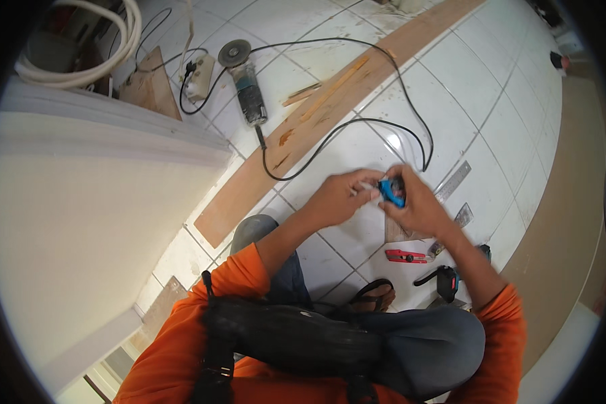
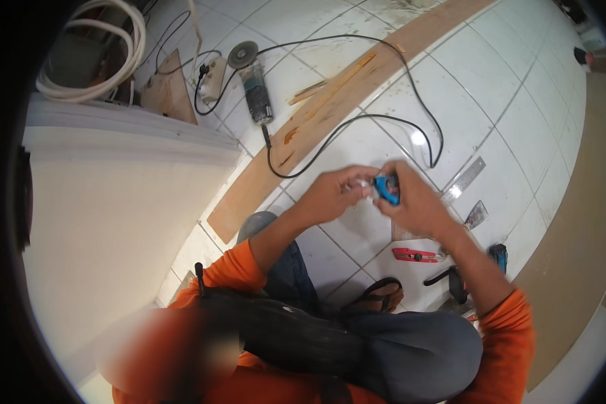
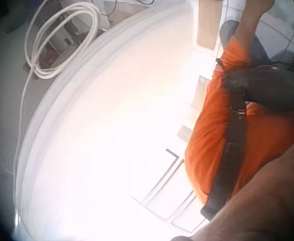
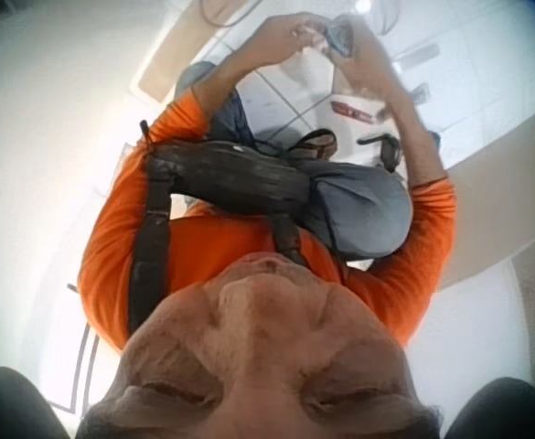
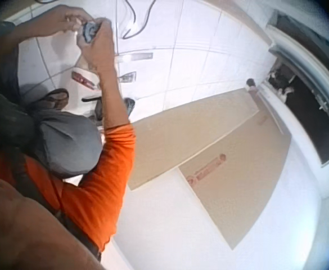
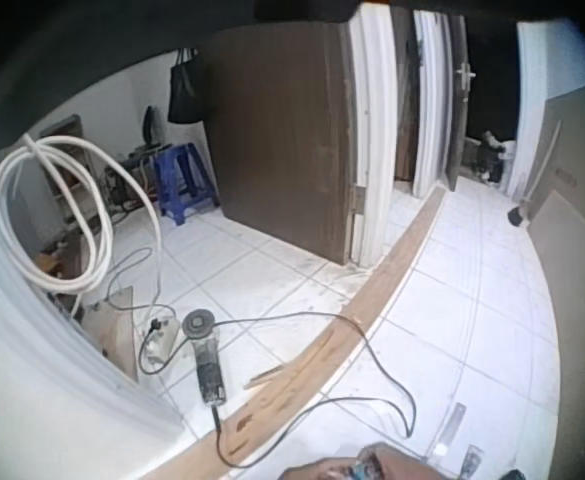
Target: The person sits on the floor and uses a tape measure to measure a piece of wood. They then use a utility knife to score and cut the wood into smaller pieces, placing the cut pieces into a gap in the wall.
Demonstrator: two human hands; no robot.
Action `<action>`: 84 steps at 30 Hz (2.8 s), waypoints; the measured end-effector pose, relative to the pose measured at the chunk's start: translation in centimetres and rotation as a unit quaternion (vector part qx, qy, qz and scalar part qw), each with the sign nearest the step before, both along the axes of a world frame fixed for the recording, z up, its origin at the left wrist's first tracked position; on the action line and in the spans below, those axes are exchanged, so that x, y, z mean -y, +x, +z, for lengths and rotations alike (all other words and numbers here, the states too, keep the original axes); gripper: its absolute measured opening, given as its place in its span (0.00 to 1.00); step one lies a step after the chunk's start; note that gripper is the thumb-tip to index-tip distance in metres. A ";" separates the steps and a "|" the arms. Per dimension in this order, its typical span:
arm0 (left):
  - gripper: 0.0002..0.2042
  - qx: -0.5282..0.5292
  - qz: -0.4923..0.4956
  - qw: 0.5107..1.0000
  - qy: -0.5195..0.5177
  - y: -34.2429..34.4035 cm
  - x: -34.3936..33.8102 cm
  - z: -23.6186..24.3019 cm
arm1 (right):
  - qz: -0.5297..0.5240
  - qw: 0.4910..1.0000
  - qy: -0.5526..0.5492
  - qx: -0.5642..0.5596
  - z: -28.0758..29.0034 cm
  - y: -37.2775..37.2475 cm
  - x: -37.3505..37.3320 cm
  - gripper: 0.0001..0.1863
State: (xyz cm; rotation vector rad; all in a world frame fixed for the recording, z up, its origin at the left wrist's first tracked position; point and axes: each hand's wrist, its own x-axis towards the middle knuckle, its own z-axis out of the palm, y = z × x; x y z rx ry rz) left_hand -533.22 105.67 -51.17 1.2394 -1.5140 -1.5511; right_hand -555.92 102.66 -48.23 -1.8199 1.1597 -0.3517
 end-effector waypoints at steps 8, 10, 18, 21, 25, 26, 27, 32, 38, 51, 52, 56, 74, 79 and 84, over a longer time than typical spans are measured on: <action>0.07 -0.032 0.222 0.975 0.013 4.4 7.8 -3.8 | 0.225 0.968 0.009 -0.107 1.6 7.7 15.8 0.24; 0.04 -0.009 0.246 0.969 -0.027 5.6 9.8 -4.8 | 0.218 0.967 0.007 -0.133 1.0 9.8 17.9 0.24; 0.05 0.041 0.385 0.921 0.043 13.0 11.6 -8.9 | 0.135 0.926 -0.258 -0.241 -4.8 7.7 30.5 0.16; 0.08 0.163 0.353 0.919 0.062 12.8 12.5 -7.3 | 0.141 0.918 -0.267 -0.258 -5.7 6.3 34.0 0.15; 0.10 0.248 0.329 0.909 0.055 12.1 12.3 -8.8 | 0.167 0.894 -0.301 -0.288 -6.6 8.5 34.6 0.12; 0.10 0.288 0.317 0.903 0.031 12.0 12.4 -9.1 | 0.145 0.894 -0.298 -0.301 -6.4 9.0 33.8 0.12; 0.11 0.302 0.317 0.899 0.031 12.1 12.4 -9.3 | 0.122 0.894 -0.294 -0.314 -6.5 9.4 33.2 0.12; 0.11 0.347 0.294 0.888 0.068 12.0 12.4 -9.3 | 0.087 0.909 -0.302 -0.273 -8.1 9.4 32.1 0.13; 0.11 0.382 0.297 0.871 0.079 10.8 12.8 -8.5 | 0.056 0.896 -0.343 -0.278 -9.4 9.5 32.3 0.14; 0.11 0.375 0.332 0.865 0.014 9.6 12.6 -9.2 | 0.017 0.878 -0.351 -0.324 -11.3 9.6 31.9 0.13; 0.11 0.375 0.334 0.865 0.014 9.5 12.6 -9.2 | 0.018 0.878 -0.348 -0.328 -11.4 9.4 32.0 0.13; 0.11 0.377 0.335 0.864 0.017 9.6 12.5 -9.4 | 0.014 0.878 -0.350 -0.326 -11.5 9.9 31.9 0.13; 0.11 0.370 0.342 0.863 0.026 9.1 12.7 -9.3 | 0.004 0.878 -0.343 -0.333 -11.9 9.8 32.1 0.13; 0.10 0.370 0.349 0.861 0.020 9.0 12.6 -9.2 | 0.000 0.882 -0.346 -0.321 -11.6 9.7 31.8 0.13; 0.10 0.369 0.344 0.863 0.042 8.8 12.7 -8.7 | 0.000 0.884 -0.347 -0.314 -11.8 9.6 31.8 0.13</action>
